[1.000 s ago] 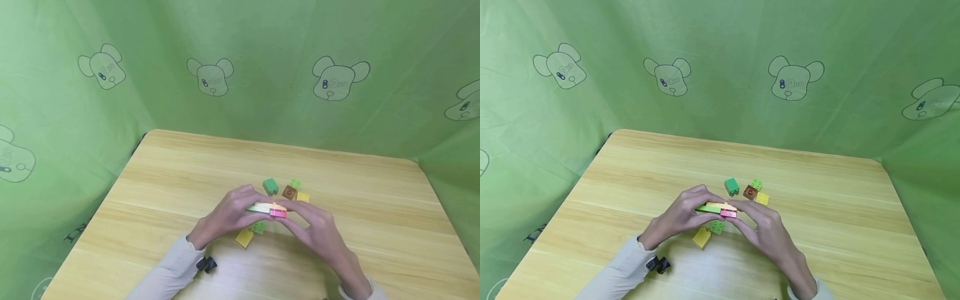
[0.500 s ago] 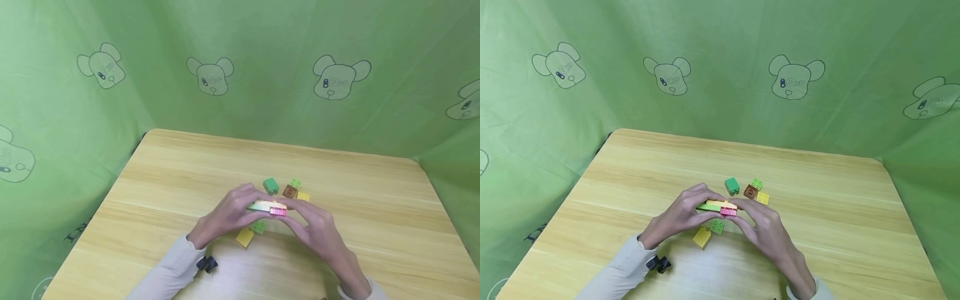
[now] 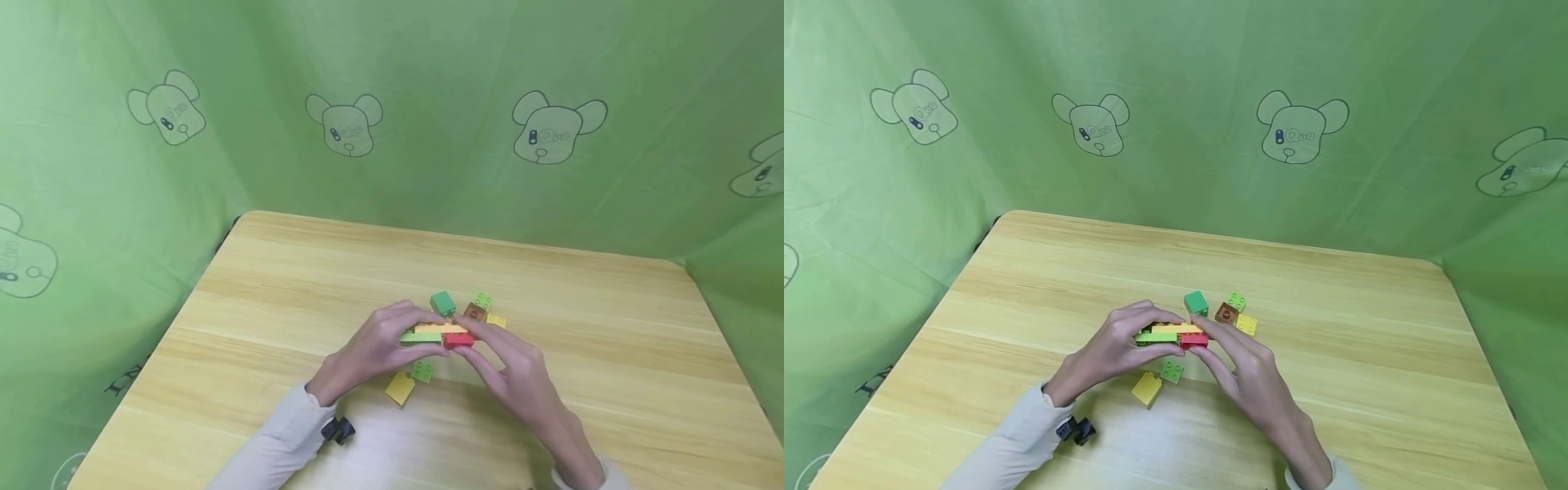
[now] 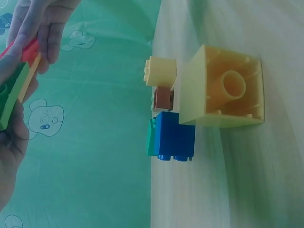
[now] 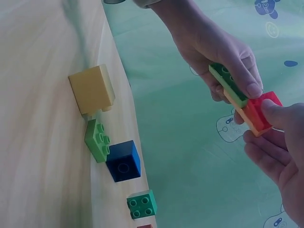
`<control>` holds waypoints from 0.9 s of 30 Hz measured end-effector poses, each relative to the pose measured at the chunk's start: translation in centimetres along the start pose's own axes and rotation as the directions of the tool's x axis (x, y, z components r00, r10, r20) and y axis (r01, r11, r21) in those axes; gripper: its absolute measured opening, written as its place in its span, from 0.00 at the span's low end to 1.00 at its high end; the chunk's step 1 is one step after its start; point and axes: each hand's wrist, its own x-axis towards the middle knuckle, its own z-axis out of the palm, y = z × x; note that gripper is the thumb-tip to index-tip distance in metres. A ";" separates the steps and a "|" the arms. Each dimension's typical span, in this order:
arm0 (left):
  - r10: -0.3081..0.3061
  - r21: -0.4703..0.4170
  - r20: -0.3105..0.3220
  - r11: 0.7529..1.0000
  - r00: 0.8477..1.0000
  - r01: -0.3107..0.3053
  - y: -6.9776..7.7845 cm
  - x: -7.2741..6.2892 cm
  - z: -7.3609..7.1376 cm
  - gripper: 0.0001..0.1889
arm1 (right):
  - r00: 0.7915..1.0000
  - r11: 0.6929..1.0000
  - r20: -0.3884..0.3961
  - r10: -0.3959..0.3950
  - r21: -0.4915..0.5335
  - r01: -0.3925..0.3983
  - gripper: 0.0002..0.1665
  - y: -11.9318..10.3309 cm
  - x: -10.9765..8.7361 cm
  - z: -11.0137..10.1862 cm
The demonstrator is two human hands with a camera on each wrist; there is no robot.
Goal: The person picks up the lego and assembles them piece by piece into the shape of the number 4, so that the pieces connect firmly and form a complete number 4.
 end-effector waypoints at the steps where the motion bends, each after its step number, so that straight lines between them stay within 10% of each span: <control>1: 0.001 0.001 -0.008 1.000 1.000 -0.001 0.0 0.0 0.0 0.23 | 1.000 1.000 -0.011 0.001 0.001 -0.001 0.28 -0.1 0.0 0.1; 11: 0.008 0.016 -0.057 1.000 0.998 -0.007 -0.1 0.1 0.1 0.23 | 0.982 0.999 -0.191 -0.009 0.036 0.016 0.25 -0.7 0.3 0.7; 27: 0.002 0.030 -0.097 1.000 0.995 0.001 0.1 0.2 -0.2 0.23 | 0.969 0.966 -0.177 0.171 0.225 -0.130 0.23 0.0 -0.9 1.2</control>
